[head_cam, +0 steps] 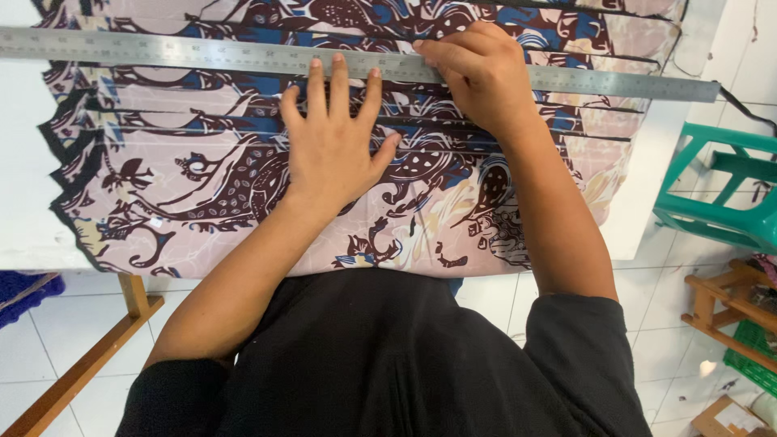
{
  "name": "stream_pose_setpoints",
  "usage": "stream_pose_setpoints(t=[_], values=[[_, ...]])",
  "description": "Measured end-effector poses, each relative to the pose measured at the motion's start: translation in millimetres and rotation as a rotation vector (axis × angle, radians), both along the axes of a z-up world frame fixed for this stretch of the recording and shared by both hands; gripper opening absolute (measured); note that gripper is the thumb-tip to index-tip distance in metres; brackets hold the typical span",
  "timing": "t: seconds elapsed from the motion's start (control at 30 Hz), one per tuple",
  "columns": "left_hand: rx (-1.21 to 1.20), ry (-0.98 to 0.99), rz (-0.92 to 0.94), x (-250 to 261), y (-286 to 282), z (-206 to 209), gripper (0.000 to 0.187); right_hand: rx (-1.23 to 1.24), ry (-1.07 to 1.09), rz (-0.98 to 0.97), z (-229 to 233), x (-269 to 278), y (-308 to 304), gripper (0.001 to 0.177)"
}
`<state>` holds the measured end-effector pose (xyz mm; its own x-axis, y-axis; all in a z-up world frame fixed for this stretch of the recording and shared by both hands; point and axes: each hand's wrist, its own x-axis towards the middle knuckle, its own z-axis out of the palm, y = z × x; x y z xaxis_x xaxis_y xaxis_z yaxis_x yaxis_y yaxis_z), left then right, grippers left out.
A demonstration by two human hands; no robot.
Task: The person uses a metal ruler and white chalk to draw straight lines across a stack of patterned fabric pieces on a table. They repeatedly reposition the ruler and mark new lines, creating a series of parallel guidelines across the fabric.
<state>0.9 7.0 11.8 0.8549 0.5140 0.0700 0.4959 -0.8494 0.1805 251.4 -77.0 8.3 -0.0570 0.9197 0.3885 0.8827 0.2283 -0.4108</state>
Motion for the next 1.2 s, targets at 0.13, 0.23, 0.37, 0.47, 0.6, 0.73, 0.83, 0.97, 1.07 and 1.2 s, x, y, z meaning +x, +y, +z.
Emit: stream_pose_setpoints(t=[0.13, 0.23, 0.37, 0.47, 0.6, 0.73, 0.83, 0.97, 1.07, 1.2], values=[[0.006, 0.003, -0.02, -1, 1, 0, 0.074, -0.027, 0.015, -0.072, -1, 26, -28, 0.031], [0.019, 0.009, -0.026, -1, 2, 0, 0.074, -0.038, 0.037, -0.094, -3, 49, -51, 0.033], [0.021, 0.018, -0.018, 0, 0, 1, 0.074, -0.054, 0.052, -0.131, -5, 77, -82, 0.032], [0.032, 0.025, -0.015, 1, -1, 2, 0.074, -0.076, 0.064, -0.159, -5, 97, -101, 0.031], [0.04, 0.045, -0.023, 1, -2, 4, 0.074, -0.057, 0.047, -0.179, -6, 117, -122, 0.03], [0.048, 0.068, -0.017, 4, -4, 6, 0.073, -0.046, 0.066, -0.184, -1, 132, -137, 0.026], [0.063, 0.091, -0.009, 8, -3, 7, 0.071, -0.056, 0.058, -0.221, 3, 142, -147, 0.027], [0.08, 0.13, -0.014, 10, -5, 8, 0.07, -0.039, -0.014, -0.249, 4, 155, -163, 0.025], [0.086, 0.128, -0.008, 14, -4, 11, 0.07, -0.019, -0.009, -0.279, 5, 164, -172, 0.025], [0.118, 0.149, 0.001, 17, -7, 12, 0.07, -0.024, -0.044, -0.363, 3, 176, -192, 0.025]])
